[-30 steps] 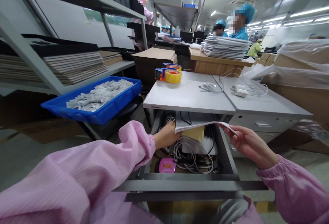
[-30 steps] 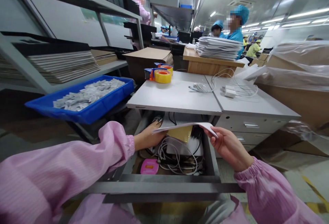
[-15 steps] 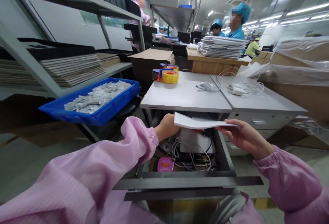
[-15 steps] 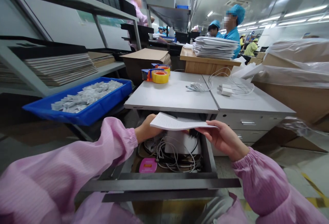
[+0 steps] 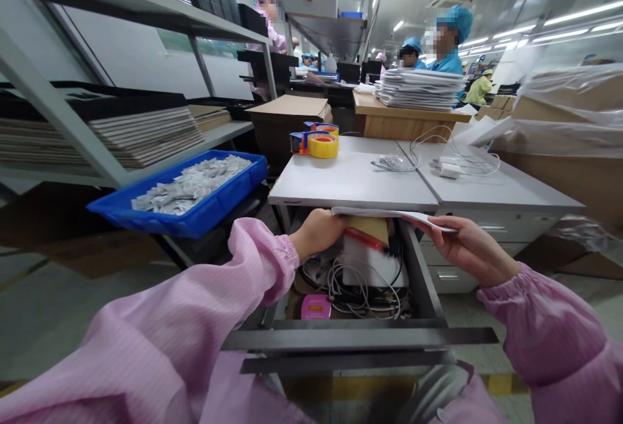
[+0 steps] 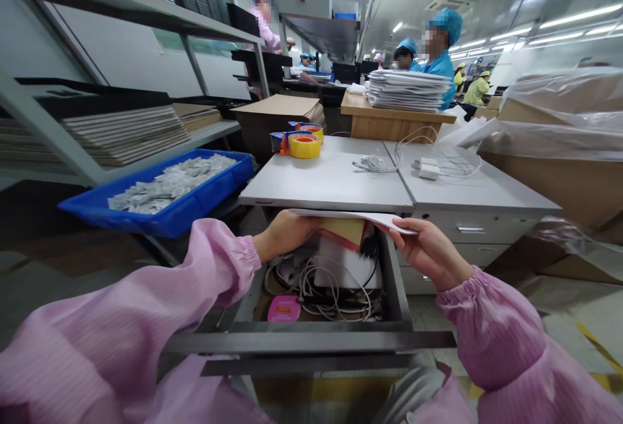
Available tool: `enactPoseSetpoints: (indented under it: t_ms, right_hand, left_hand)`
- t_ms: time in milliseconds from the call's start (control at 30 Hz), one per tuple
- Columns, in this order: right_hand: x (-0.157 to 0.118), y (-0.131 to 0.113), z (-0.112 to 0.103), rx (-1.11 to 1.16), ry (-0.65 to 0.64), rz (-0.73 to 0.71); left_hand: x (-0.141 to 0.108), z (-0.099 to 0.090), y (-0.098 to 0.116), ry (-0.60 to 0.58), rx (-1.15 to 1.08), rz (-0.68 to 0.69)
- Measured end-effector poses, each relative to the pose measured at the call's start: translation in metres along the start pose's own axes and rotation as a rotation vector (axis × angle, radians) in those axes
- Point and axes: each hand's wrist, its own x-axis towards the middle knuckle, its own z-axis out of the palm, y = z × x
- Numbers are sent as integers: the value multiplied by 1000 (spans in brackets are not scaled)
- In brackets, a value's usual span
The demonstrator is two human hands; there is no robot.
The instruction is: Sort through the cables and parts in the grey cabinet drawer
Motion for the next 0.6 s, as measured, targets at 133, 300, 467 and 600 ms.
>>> enactPoseSetpoints:
  t_ms: [133,300,467,600]
  right_hand:
    - [0,3,-1,-16,2,-22]
    - [2,4,-5,-68,-63,-82]
    - [2,4,-15,-150,-90,-53]
    - [-1,4,-21,-182,-63,-41]
  left_hand:
    - [-7,-2,3,-39,20,-5]
    - [-1,-13,3,7,24,-83]
    - [5,-13,3,18,8,-101]
    - [2,-9,3,-5,-8,-110]
